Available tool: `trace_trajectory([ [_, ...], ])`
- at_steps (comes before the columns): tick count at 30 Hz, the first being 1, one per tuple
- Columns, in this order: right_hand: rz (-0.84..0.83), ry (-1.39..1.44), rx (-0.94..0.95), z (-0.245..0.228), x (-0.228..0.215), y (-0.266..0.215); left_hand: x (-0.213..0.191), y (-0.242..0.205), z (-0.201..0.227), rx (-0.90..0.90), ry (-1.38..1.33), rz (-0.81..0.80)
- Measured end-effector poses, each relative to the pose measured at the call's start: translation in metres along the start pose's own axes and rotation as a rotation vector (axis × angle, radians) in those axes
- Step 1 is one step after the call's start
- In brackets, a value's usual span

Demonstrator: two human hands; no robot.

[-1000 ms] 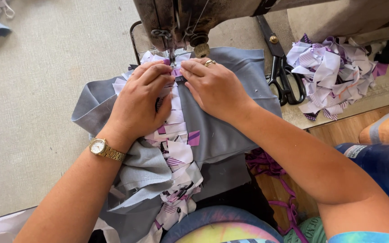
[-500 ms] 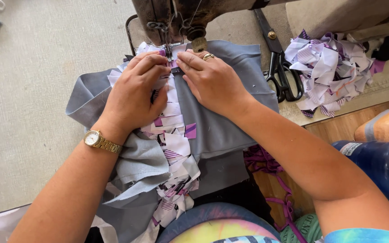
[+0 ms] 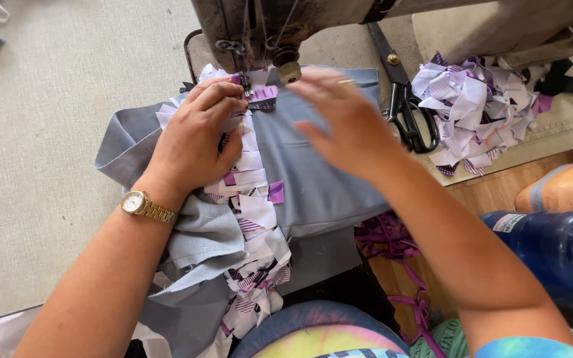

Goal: Sewing small fabric scraps onto a larger piece of fabric using an industrial sewing machine and trimming with scissors

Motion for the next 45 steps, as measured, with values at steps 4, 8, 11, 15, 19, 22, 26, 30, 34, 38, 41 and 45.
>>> trace_trajectory([
  [4, 0.472, -0.134, 0.099, 0.044, -0.086, -0.069, -0.003, 0.000, 0.003, -0.039, -0.069, 0.008],
  [8, 0.562, -0.279, 0.084, 0.089, -0.112, -0.108, -0.002, -0.001, 0.002, -0.047, -0.070, 0.005],
  [11, 0.493, -0.273, 0.077, 0.111, -0.102, -0.117, -0.003, 0.000, 0.002, -0.052, -0.071, 0.004],
  [15, 0.536, -0.262, 0.078, 0.123, -0.099, -0.131, -0.002, -0.001, 0.005, -0.052, -0.065, -0.007],
  [19, 0.576, -0.272, 0.113, 0.141, -0.096, -0.144, -0.002, -0.001, 0.005, -0.045, -0.055, -0.005],
  [22, 0.560, -0.285, 0.110, 0.136, -0.097, -0.140, -0.002, -0.001, 0.005, -0.027, -0.060, 0.001],
  [26, 0.563, -0.291, 0.092, 0.131, -0.096, -0.139, -0.002, -0.002, 0.006, -0.021, -0.056, -0.004],
  [30, 0.567, -0.281, 0.119, 0.136, -0.094, -0.140, -0.002, -0.003, 0.005, -0.022, -0.052, 0.001],
  [34, 0.566, -0.271, 0.143, 0.141, -0.094, -0.141, -0.003, -0.001, 0.007, -0.019, -0.048, -0.001],
  [38, 0.567, -0.276, 0.138, 0.142, -0.094, -0.142, -0.002, -0.002, 0.008, -0.016, -0.044, 0.009],
  [41, 0.574, -0.275, 0.139, 0.141, -0.095, -0.140, -0.003, -0.002, 0.008, -0.006, -0.046, 0.013],
  [45, 0.570, -0.290, 0.125, 0.130, -0.103, -0.131, -0.002, -0.003, 0.007, -0.014, -0.049, 0.015],
])
Point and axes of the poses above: each hand's wrist, its own y-axis towards the middle knuckle, its own x-axis out of the palm, z = x × y, the point moved 7 cm from there along y, towards the middle knuckle, and after that the axes turned 7 degrees about x, right-handed, at the moved point
